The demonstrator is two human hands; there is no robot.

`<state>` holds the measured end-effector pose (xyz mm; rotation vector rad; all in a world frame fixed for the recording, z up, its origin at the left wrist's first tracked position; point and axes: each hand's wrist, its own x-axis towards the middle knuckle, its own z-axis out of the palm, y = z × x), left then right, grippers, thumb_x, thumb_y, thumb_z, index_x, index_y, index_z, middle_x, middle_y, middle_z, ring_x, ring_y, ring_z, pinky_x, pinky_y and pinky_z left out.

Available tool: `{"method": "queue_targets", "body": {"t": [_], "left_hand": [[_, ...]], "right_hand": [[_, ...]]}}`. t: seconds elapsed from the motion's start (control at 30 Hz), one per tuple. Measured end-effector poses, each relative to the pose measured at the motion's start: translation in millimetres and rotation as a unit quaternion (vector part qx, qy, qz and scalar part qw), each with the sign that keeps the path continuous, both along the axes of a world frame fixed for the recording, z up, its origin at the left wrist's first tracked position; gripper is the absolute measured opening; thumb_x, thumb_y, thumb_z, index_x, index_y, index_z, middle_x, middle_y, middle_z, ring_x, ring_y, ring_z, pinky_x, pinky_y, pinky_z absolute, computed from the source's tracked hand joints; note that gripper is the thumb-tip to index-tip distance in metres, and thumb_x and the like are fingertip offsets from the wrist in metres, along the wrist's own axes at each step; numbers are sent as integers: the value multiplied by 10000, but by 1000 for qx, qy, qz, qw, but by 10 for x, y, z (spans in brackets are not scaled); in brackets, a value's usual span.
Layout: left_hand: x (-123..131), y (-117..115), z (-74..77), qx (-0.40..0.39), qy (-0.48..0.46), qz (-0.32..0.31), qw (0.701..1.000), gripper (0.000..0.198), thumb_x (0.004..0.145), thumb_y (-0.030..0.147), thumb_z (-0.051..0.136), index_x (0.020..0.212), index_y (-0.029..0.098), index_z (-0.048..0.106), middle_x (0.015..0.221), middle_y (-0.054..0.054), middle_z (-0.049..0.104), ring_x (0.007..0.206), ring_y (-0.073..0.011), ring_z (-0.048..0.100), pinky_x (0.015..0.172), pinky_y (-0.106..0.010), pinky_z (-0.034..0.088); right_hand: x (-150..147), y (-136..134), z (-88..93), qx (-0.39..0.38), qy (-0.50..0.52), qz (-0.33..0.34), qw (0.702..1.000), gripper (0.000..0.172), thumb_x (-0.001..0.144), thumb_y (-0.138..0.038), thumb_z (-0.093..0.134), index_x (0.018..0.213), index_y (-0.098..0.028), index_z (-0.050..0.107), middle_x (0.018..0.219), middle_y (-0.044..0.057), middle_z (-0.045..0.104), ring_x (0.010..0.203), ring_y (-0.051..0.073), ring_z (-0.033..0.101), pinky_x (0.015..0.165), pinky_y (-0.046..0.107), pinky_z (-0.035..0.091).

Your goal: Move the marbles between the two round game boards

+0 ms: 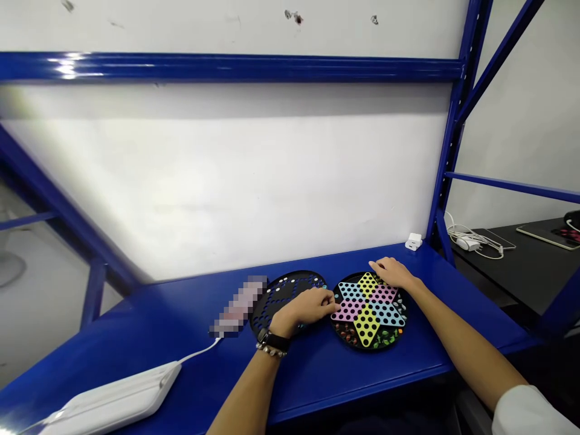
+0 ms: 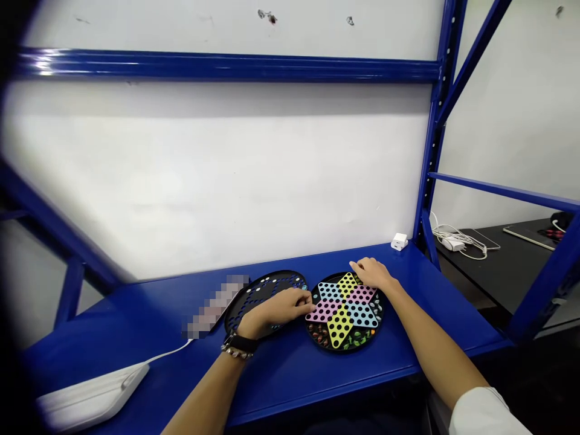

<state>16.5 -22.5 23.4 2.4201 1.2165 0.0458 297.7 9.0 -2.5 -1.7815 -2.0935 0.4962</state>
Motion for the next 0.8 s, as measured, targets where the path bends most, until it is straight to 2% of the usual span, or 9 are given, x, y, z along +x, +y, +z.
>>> {"method": "queue_targets", "body": {"t": [0.07, 0.13, 0.23, 0.3, 0.47, 0.8], "left_hand": [[-3, 10, 10, 26, -26, 16, 999, 382, 919, 496, 427, 731, 210, 598, 709, 5, 637, 641, -148, 559, 583, -256, 359], [-31, 31, 29, 73, -58, 60, 994, 411, 942, 507, 376, 758, 207, 588, 747, -8, 652, 672, -156, 575, 609, -264, 379], [-125, 72, 53, 145, -56, 154, 976, 329, 930, 468, 410, 847, 215, 603, 835, -23, 683, 752, -178, 609, 640, -274, 393], [-202, 99, 53, 151, -22, 189, 970, 237, 888, 416, 484, 894, 226, 624, 902, -28, 695, 807, -191, 627, 656, -275, 401], [-295, 141, 24, 153, -20, 196, 968, 220, 881, 367, 485, 969, 237, 640, 997, -32, 703, 921, -202, 640, 715, -264, 434], [-220, 142, -30, 170, -25, 175, 969, 261, 916, 379, 437, 916, 227, 650, 960, -46, 704, 886, -210, 638, 743, -293, 444]], "right_hand": [[-10, -12, 24, 18, 16, 7, 1000, 528, 1000, -524, 272, 688, -200, 549, 679, 21, 599, 649, 160, 550, 610, 253, 345], [-17, -18, 34, 33, 24, 20, 999, 503, 1002, -506, 289, 744, -199, 594, 744, 31, 630, 706, 169, 569, 645, 252, 365], [-22, -19, 32, 41, 22, 40, 998, 493, 995, -502, 317, 758, -198, 623, 793, 41, 645, 744, 177, 574, 664, 254, 379], [-18, -20, 29, 34, 12, 51, 998, 476, 987, -495, 344, 747, -199, 630, 807, 42, 651, 747, 176, 575, 657, 252, 377], [-11, -31, 28, 29, -45, 74, 996, 336, 948, -436, 454, 795, -217, 659, 859, 33, 668, 763, 172, 585, 628, 245, 354], [-34, -58, -4, 77, -125, 87, 985, 289, 947, -402, 466, 902, -237, 699, 968, 49, 657, 840, 189, 607, 681, 252, 384]]}}
